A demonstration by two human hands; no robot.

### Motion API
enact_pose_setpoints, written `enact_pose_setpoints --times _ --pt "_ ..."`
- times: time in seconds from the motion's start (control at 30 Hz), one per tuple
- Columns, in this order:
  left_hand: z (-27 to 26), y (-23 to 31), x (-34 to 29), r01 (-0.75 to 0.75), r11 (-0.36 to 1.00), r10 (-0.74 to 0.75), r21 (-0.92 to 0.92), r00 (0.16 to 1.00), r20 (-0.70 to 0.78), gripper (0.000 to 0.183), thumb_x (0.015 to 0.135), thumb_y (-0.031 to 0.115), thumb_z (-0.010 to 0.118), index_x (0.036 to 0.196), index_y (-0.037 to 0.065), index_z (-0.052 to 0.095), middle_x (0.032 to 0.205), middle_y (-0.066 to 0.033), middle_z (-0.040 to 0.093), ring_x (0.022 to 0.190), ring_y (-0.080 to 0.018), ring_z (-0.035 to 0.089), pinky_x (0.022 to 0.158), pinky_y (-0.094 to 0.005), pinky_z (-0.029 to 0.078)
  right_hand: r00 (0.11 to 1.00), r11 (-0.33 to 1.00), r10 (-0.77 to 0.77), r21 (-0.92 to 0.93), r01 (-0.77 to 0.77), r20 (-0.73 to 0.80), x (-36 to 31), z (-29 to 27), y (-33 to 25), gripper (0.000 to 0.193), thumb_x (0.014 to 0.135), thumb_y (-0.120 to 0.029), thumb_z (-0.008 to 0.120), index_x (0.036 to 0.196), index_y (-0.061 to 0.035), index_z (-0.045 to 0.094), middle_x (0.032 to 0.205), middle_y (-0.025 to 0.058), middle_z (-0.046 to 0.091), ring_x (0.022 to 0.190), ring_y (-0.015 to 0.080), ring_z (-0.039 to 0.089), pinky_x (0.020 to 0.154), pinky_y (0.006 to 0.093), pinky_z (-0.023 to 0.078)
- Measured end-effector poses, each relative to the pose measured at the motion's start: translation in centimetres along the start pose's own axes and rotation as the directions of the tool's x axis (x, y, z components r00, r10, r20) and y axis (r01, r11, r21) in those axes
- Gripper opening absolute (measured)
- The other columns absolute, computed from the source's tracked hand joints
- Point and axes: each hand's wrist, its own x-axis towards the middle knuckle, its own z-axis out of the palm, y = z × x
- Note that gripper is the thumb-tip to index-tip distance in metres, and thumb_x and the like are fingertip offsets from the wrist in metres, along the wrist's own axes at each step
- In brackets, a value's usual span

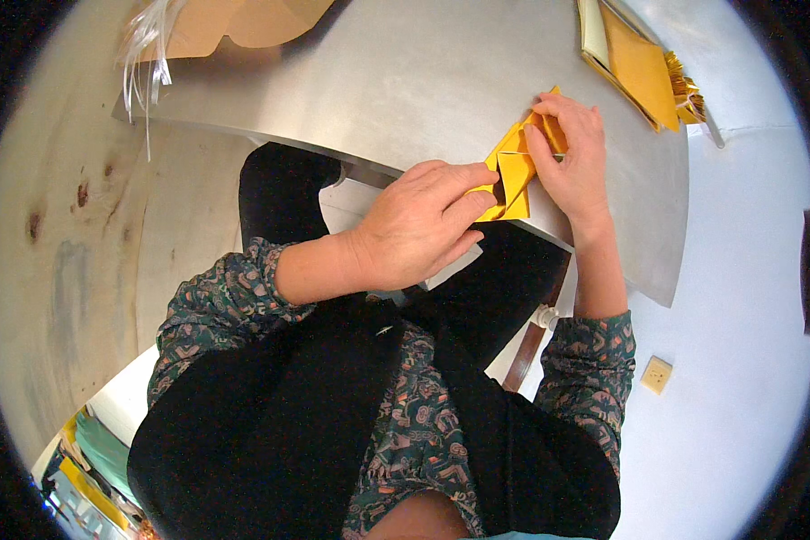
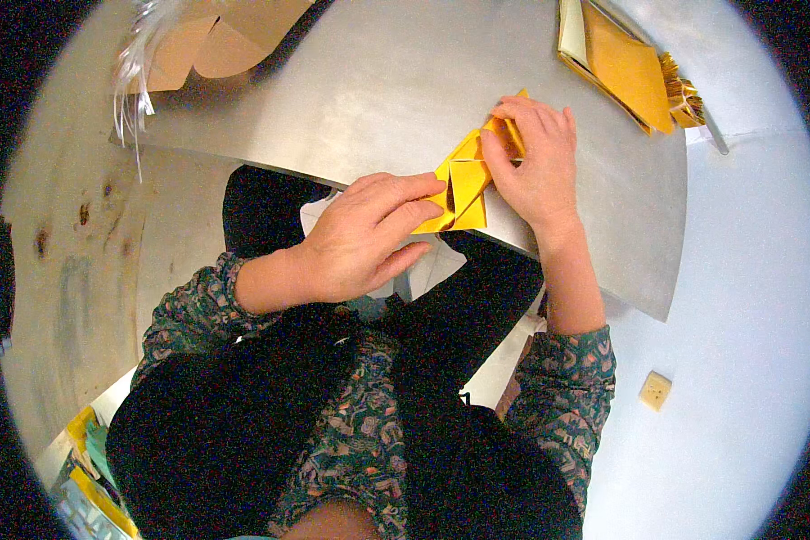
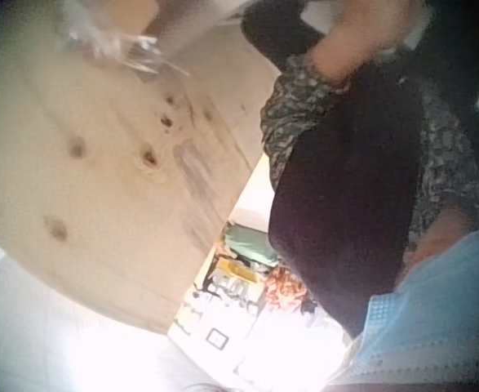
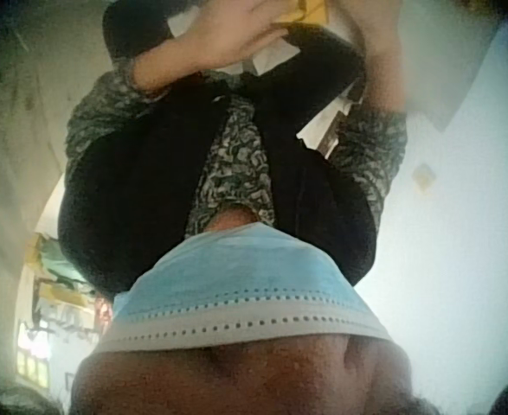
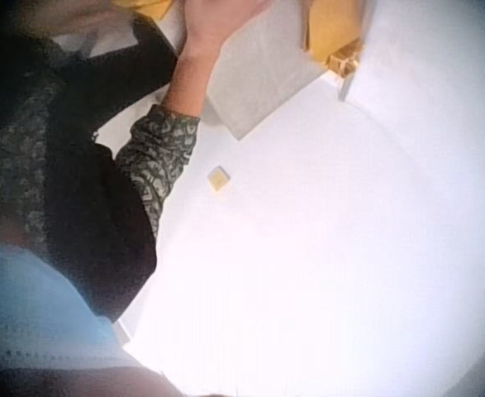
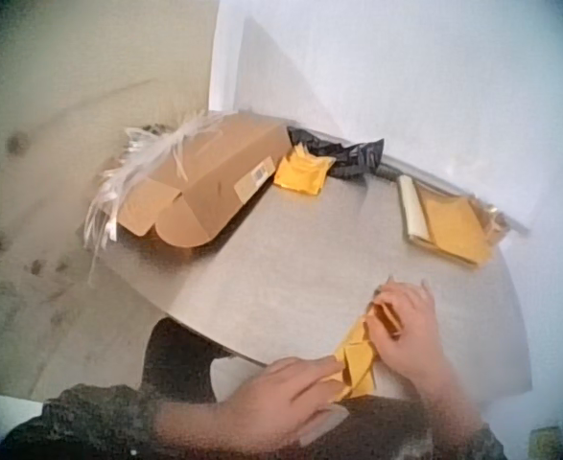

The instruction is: The person folds a yellow sheet of paper into a small triangular packet by hand, then places it on the table. They repeat the process with another sheet, folding and setting it aside. The task involves precise hand folding without tools.

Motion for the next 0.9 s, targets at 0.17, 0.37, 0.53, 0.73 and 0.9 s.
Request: enact_pose_setpoints --times 0.17,0.37,0.53,0.73,0.9 --pt "0.07 -0.29 -0.19 -0.01 1.0 0.01 -0.002 1.0 0.0 0.049 0.075 0.012 0.081 0.119 0.002 0.062 0.133 -0.0166 0.059 0.111 -0.0332 0.063 0.096 -0.0436 0.051 1.0 0.997 0.026 0.067 -0.027 0.016 0.03 -0.03 0.05 0.027 0.088 -0.024 0.071 0.111 -0.012 0.066 0.124 0.008 0.068 0.119 0.0311 0.06 0.116 0.0575 0.029" --pt "0.03 -0.57 -0.31 -0.019 0.999 0.018 -0.041 1.0 -0.008 0.047 0.076 0.013 0.079 0.118 0.002 0.063 0.132 -0.016 0.06 0.117 -0.0325 0.062 0.099 -0.0447 0.05 0.999 0.998 0.041 0.041 -0.042 0.023 0.08 0.13 -0.11 0.028 0.086 -0.024 0.073 0.11 -0.0124 0.066 0.124 0.0082 0.069 0.12 0.0318 0.06 0.117 0.0579 0.029" --pt "-0.08 -0.38 -0.53 -0.012 0.999 0.012 -0.048 1.0 -0.003 0.046 0.078 0.013 0.077 0.12 0.001 0.063 0.134 -0.0161 0.06 0.12 -0.0317 0.061 0.101 -0.0444 0.048 1.0 0.998 0.011 0.057 -0.012 0.015 0.17 -0.01 -0.3 0.027 0.086 -0.023 0.074 0.109 -0.0126 0.066 0.124 0.0078 0.069 0.118 0.0317 0.061 0.118 0.0576 0.029" --pt "-0.16 -0.45 -0.62 -0.02 0.997 0.019 -0.072 1.0 -0.005 0.047 0.078 0.012 0.077 0.121 0.0 0.063 0.134 -0.0171 0.06 0.119 -0.032 0.061 0.102 -0.0451 0.047 0.999 0.994 0.042 0.101 -0.044 0.026 0.12 0.0 -0.47 0.028 0.084 -0.022 0.076 0.109 -0.0129 0.066 0.123 0.0065 0.07 0.117 0.0303 0.062 0.116 0.0564 0.03" --pt "0.06 -0.39 -0.63 -0.052 0.997 0.049 -0.056 0.997 -0.058 0.029 0.083 0.009 0.072 0.109 -0.002 0.066 0.12 -0.0163 0.062 0.112 -0.0297 0.062 0.102 -0.0406 0.046 1.0 0.997 0.014 0.07 -0.015 0.01 0.03 0.05 -0.62 0.027 0.084 -0.02 0.076 0.108 -0.0113 0.067 0.121 0.0075 0.071 0.112 0.0296 0.063 0.107 0.0456 0.04"
